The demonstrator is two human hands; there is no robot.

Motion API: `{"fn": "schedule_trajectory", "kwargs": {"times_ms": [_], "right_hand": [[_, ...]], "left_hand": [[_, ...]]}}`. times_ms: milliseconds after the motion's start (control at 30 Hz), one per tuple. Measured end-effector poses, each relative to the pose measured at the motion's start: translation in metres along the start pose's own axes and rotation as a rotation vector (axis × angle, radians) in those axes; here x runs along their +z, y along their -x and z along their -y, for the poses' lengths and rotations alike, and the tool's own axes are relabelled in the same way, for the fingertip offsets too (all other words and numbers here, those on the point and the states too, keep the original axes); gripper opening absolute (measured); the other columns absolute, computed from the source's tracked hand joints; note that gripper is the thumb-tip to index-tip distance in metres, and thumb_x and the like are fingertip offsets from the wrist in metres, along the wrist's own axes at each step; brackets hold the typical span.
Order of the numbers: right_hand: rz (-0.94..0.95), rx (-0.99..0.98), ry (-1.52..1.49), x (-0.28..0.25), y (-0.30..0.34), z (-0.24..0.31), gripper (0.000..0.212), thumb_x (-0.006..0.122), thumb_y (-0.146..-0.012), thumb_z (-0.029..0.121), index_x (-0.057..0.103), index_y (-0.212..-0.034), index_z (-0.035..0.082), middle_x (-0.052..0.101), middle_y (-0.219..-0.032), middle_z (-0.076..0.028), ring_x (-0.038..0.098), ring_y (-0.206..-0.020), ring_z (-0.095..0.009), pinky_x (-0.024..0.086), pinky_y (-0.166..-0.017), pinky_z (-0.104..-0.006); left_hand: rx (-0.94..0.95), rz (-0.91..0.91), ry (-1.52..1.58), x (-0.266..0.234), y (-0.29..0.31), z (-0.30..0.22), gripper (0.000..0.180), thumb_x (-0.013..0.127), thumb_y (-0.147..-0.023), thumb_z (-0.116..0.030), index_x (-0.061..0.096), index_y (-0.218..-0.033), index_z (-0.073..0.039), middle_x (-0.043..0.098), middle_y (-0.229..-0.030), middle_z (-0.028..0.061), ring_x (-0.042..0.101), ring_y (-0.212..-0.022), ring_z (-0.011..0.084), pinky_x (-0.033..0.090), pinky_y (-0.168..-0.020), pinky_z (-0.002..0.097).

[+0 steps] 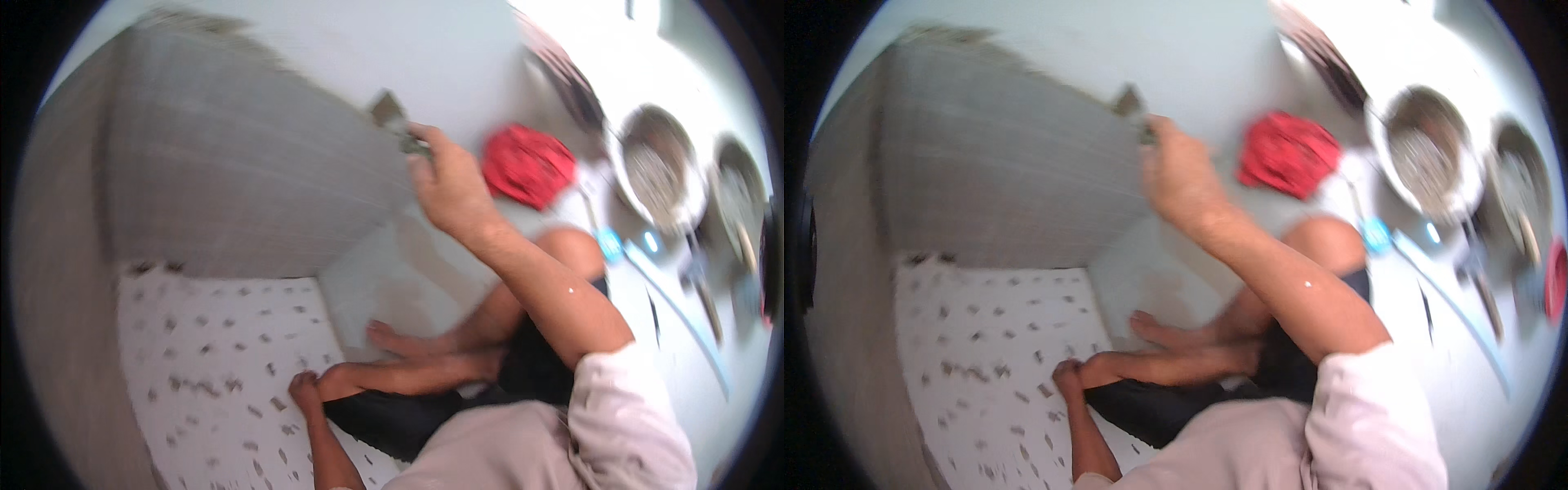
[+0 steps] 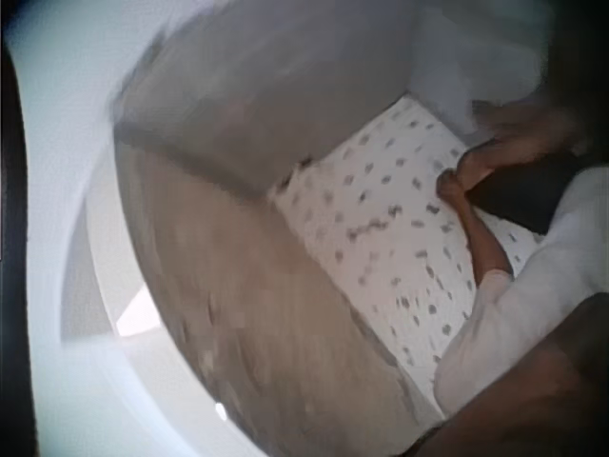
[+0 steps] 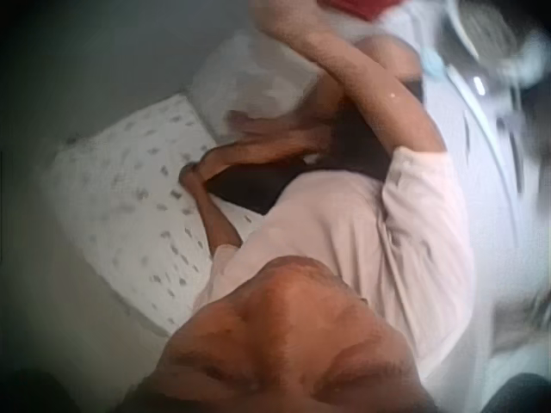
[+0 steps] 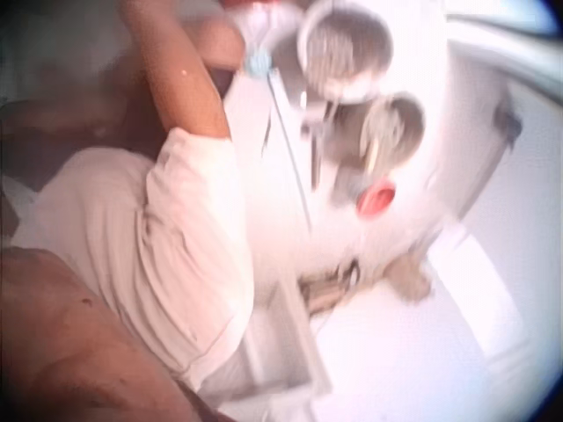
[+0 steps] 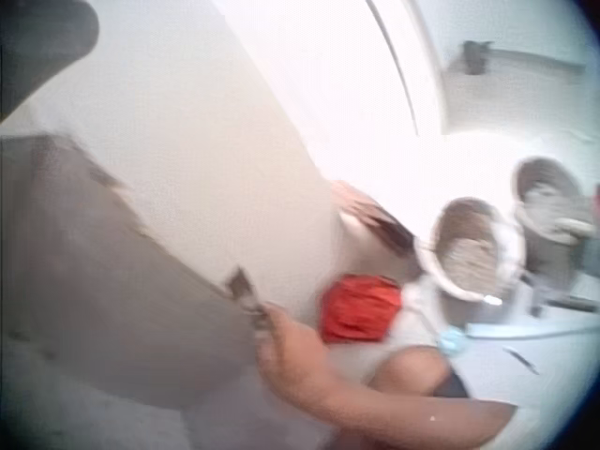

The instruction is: The person applies mortar to the joint between a tiled wall and the ceiling using a putty knife, then wipes away excess mortar with a red cloth.

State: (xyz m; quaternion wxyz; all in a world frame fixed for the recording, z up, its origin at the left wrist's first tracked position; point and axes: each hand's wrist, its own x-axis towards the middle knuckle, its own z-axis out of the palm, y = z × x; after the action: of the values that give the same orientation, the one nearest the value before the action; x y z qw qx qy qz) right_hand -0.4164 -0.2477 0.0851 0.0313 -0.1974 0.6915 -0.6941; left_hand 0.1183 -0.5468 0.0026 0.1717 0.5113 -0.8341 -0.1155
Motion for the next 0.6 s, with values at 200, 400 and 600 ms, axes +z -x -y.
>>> {"fn": "schedule_trajectory", "kwargs": {"times_ms": [200, 400, 600], "right_hand": [[-0.432, -0.034, -0.108, -0.15, 0.125, -0.052, 0.036, 0.056, -0.102, 0.007, 0.044, -0.135, 0.0, 0.058, -0.123, -0.014, 0.059, -0.115, -0.021, 0.05, -0.097, -0.036], [-0.78, 0.067, 0.633, -0.335, 0.192, -0.053, 0.03, 0.061, -0.1, 0.007, 0.056, -0.129, -0.003, 0.066, -0.113, -0.013, 0.065, -0.104, -0.019, 0.051, -0.096, -0.0307], [-0.828, 0.048, 0.498, -0.361, 0.233, -0.068, 0.023, 0.063, -0.1, 0.008, 0.062, -0.12, -0.002, 0.07, -0.111, -0.012, 0.067, -0.104, -0.018, 0.052, -0.094, -0.0316]], "left_hand": [[-0.326, 0.045, 0.233, -0.01, 0.007, 0.045, 0.027, 0.057, -0.086, -0.012, 0.069, -0.089, 0.012, 0.07, -0.091, 0.0139, 0.064, -0.082, 0.0269, 0.053, -0.079, 0.0406], [-0.356, 0.115, 0.376, -0.002, -0.005, -0.055, 0.031, 0.058, -0.092, -0.012, 0.064, -0.096, 0.018, 0.064, -0.103, 0.0198, 0.057, -0.083, 0.0307, 0.05, -0.076, 0.0438], [-0.299, 0.167, 0.287, -0.012, -0.024, -0.011, 0.032, 0.059, -0.092, -0.016, 0.069, -0.1, 0.013, 0.069, -0.102, 0.0199, 0.062, -0.084, 0.0312, 0.051, -0.078, 0.0434]]}}
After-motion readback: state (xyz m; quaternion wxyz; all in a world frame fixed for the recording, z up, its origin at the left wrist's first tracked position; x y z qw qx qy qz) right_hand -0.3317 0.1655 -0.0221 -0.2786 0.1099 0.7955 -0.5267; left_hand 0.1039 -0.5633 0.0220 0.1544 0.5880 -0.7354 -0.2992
